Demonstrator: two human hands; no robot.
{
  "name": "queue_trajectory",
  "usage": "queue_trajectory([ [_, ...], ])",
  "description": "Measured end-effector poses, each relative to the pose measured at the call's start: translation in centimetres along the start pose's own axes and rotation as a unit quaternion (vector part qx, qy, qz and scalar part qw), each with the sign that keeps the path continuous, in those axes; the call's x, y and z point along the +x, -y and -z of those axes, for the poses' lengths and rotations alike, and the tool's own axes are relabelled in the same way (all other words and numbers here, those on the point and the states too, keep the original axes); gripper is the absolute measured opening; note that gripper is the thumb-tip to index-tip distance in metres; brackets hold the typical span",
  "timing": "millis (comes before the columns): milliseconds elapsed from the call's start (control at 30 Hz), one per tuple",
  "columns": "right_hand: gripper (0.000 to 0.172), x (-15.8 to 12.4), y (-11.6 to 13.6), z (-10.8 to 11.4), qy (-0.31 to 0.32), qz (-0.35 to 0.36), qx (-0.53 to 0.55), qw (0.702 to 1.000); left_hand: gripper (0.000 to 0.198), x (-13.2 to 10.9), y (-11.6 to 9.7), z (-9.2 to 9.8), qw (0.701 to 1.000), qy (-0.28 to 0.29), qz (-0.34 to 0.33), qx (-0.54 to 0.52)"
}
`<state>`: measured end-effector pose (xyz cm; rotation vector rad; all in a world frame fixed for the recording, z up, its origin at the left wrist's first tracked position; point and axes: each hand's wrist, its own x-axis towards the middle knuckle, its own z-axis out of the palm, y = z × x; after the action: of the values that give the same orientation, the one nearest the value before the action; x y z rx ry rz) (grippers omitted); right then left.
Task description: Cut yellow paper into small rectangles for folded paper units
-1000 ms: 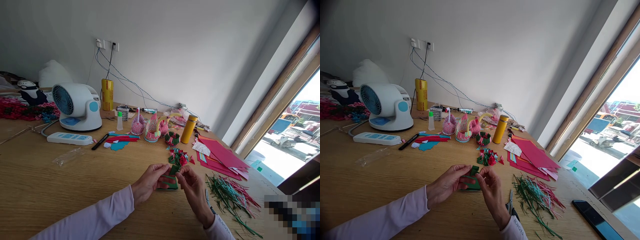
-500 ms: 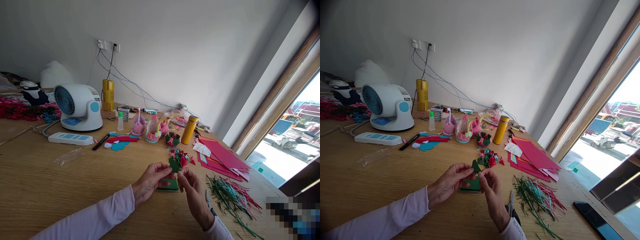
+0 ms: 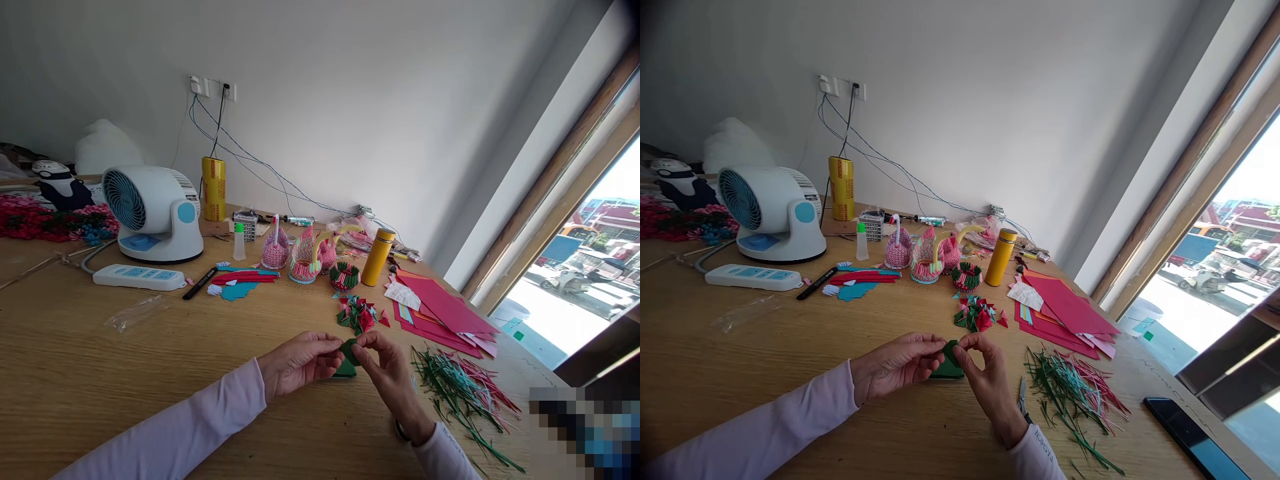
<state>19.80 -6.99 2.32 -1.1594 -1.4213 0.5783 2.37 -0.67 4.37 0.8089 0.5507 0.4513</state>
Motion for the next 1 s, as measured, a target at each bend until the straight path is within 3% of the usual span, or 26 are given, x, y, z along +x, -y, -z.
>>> queue_trajectory([
  [267, 0.023, 0.0, -0.2, -0.4, -0.009, -0.043, 0.022, 0.999, 0.035, -0.2, 0.6, -0.5, 0.971, -0.041, -0.130, 0.197],
  [400, 0.022, -0.2, -0.2, -0.9, 0.005, -0.049, 0.053, 0.997, 0.036, 0.0, 0.7, -0.6, 0.970, -0.071, -0.152, 0.175],
  [567, 0.033, -0.3, -0.2, -1.1, -0.001, -0.057, 0.132, 0.990, 0.037, -0.1, 0.4, -0.5, 0.974, -0.091, -0.158, 0.133],
  [1000, 0.030, -0.3, -0.1, -1.0, 0.014, -0.064, 0.119, 0.991, 0.033, 0.1, 0.5, -0.4, 0.969, -0.048, -0.179, 0.163],
])
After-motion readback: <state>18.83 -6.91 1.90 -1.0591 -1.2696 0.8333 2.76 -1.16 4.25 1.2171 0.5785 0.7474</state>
